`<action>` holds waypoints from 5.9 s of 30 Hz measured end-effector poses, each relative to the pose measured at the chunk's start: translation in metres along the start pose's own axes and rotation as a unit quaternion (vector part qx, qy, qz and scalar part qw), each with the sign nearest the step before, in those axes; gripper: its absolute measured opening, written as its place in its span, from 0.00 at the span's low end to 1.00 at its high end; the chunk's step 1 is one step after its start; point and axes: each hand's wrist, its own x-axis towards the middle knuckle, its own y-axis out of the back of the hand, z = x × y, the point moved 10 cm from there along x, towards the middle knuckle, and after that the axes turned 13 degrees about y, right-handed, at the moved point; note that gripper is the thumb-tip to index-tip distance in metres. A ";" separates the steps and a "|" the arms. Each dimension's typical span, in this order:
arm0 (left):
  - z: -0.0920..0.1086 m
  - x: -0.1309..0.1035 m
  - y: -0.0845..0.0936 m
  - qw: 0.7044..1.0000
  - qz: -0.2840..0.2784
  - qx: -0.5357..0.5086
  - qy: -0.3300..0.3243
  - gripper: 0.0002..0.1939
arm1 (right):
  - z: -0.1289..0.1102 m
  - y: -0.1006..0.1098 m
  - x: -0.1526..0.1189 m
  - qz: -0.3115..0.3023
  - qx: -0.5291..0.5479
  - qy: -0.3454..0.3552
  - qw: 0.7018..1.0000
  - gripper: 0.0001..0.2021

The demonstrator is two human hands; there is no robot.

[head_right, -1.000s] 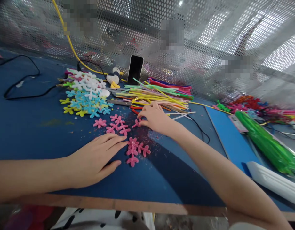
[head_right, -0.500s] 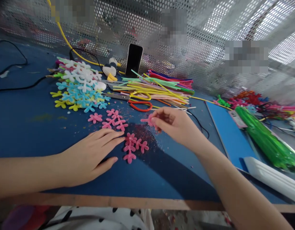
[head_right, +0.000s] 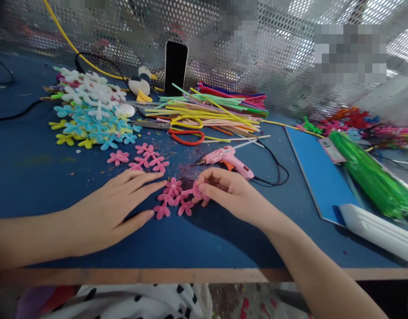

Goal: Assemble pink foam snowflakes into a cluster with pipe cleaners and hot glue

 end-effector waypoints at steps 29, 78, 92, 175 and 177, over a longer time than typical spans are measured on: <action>0.000 0.001 -0.002 1.000 -0.004 0.006 0.004 0.26 | 0.022 -0.004 0.006 0.082 -0.022 -0.024 0.996 0.13; -0.003 0.004 -0.001 0.999 -0.004 -0.027 0.023 0.25 | -0.030 -0.015 0.003 0.065 -0.304 0.173 0.934 0.08; -0.006 0.003 0.000 0.999 -0.010 -0.034 0.027 0.23 | -0.058 -0.019 -0.008 0.042 -0.415 0.295 0.860 0.17; 0.002 -0.002 0.004 1.000 0.006 -0.005 -0.022 0.24 | -0.009 0.041 0.050 0.115 -0.436 0.271 0.850 0.07; 0.002 -0.002 0.005 1.000 0.007 -0.006 -0.018 0.24 | -0.009 0.042 0.049 0.118 -0.433 0.274 0.850 0.07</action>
